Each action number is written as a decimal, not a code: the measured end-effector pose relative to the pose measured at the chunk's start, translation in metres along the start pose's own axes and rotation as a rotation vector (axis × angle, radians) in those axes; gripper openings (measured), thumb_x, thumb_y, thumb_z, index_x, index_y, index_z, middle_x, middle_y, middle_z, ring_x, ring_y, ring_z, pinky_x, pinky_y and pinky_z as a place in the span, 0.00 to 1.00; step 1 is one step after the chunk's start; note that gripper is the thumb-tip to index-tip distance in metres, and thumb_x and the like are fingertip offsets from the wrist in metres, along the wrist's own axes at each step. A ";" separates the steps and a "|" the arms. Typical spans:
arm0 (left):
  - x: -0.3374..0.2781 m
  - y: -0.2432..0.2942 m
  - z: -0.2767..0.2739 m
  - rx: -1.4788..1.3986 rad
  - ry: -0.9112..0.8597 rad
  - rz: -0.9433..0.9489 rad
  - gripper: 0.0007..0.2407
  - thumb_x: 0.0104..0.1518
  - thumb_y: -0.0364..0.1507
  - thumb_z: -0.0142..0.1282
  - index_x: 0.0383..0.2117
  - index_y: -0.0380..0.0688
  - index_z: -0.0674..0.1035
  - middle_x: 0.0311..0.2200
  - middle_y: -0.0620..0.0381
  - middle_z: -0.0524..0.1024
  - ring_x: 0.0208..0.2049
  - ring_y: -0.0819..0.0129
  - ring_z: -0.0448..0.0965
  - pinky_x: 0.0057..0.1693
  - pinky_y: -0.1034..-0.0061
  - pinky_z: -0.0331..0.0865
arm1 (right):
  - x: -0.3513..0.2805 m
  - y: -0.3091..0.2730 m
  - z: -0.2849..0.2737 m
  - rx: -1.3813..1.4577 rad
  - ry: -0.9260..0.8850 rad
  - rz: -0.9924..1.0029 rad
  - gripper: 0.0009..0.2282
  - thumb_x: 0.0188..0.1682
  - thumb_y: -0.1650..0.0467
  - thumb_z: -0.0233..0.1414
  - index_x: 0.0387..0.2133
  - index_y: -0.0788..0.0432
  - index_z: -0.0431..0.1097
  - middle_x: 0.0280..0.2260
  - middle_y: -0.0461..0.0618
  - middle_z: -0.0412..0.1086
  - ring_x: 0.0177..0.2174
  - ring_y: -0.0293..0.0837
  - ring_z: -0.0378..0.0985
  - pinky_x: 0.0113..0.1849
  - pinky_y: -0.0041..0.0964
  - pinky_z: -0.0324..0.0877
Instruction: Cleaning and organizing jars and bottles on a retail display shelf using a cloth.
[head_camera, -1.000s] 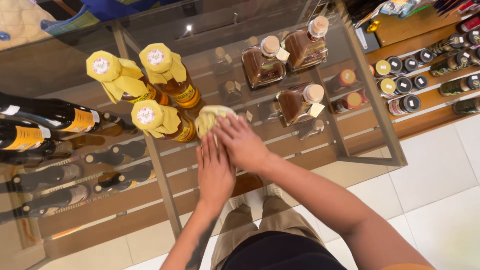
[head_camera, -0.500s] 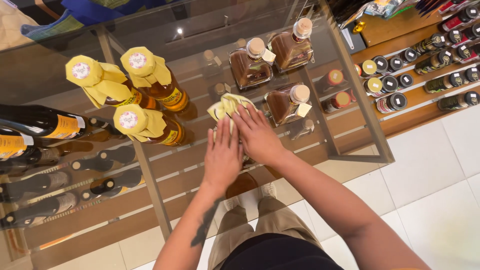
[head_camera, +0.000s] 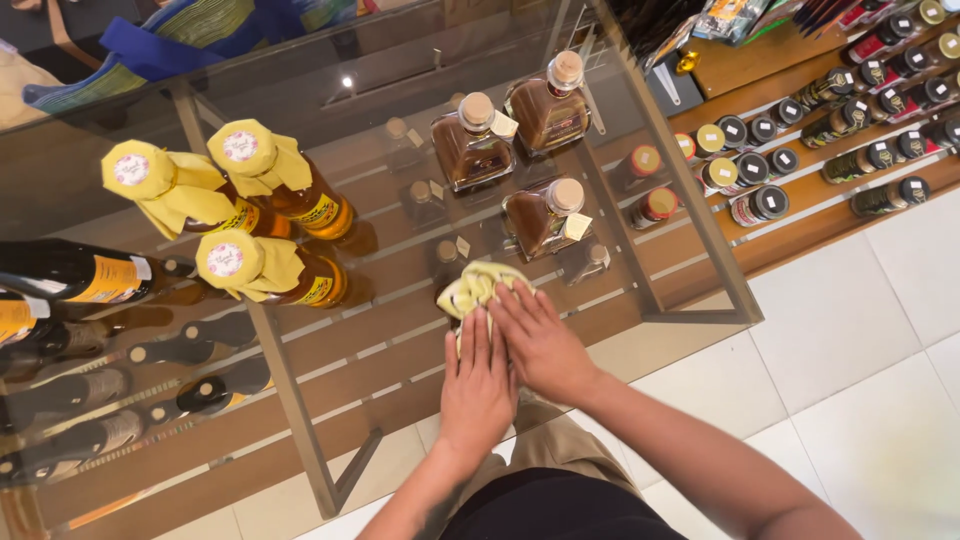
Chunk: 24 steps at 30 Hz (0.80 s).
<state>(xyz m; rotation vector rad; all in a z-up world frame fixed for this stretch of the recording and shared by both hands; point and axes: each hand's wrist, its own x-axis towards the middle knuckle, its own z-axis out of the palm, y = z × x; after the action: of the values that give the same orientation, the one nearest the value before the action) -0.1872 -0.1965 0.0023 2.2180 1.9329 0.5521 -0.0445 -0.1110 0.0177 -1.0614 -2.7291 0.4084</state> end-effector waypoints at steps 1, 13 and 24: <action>0.012 -0.006 -0.002 0.002 0.003 -0.005 0.27 0.63 0.36 0.45 0.65 0.27 0.61 0.69 0.34 0.52 0.73 0.43 0.46 0.72 0.47 0.39 | 0.010 0.006 0.000 0.000 0.000 -0.006 0.28 0.49 0.69 0.47 0.65 0.61 0.56 0.68 0.62 0.53 0.68 0.60 0.47 0.64 0.58 0.43; -0.039 -0.033 -0.028 0.055 -0.029 -0.069 0.29 0.61 0.35 0.46 0.67 0.28 0.59 0.69 0.33 0.52 0.72 0.45 0.46 0.72 0.49 0.40 | 0.017 -0.057 0.007 0.058 -0.005 -0.015 0.31 0.44 0.69 0.50 0.64 0.66 0.55 0.67 0.66 0.51 0.68 0.64 0.44 0.64 0.59 0.41; 0.014 0.046 0.013 -0.147 -0.055 0.237 0.26 0.64 0.38 0.48 0.65 0.32 0.64 0.69 0.36 0.56 0.72 0.46 0.50 0.71 0.49 0.42 | -0.086 0.036 -0.029 -0.055 0.034 0.148 0.27 0.49 0.70 0.46 0.64 0.63 0.55 0.67 0.64 0.51 0.67 0.63 0.46 0.64 0.58 0.43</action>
<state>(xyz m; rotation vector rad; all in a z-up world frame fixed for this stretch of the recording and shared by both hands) -0.1382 -0.1890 0.0091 2.3540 1.5599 0.6344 0.0489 -0.1387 0.0277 -1.2780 -2.6552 0.3353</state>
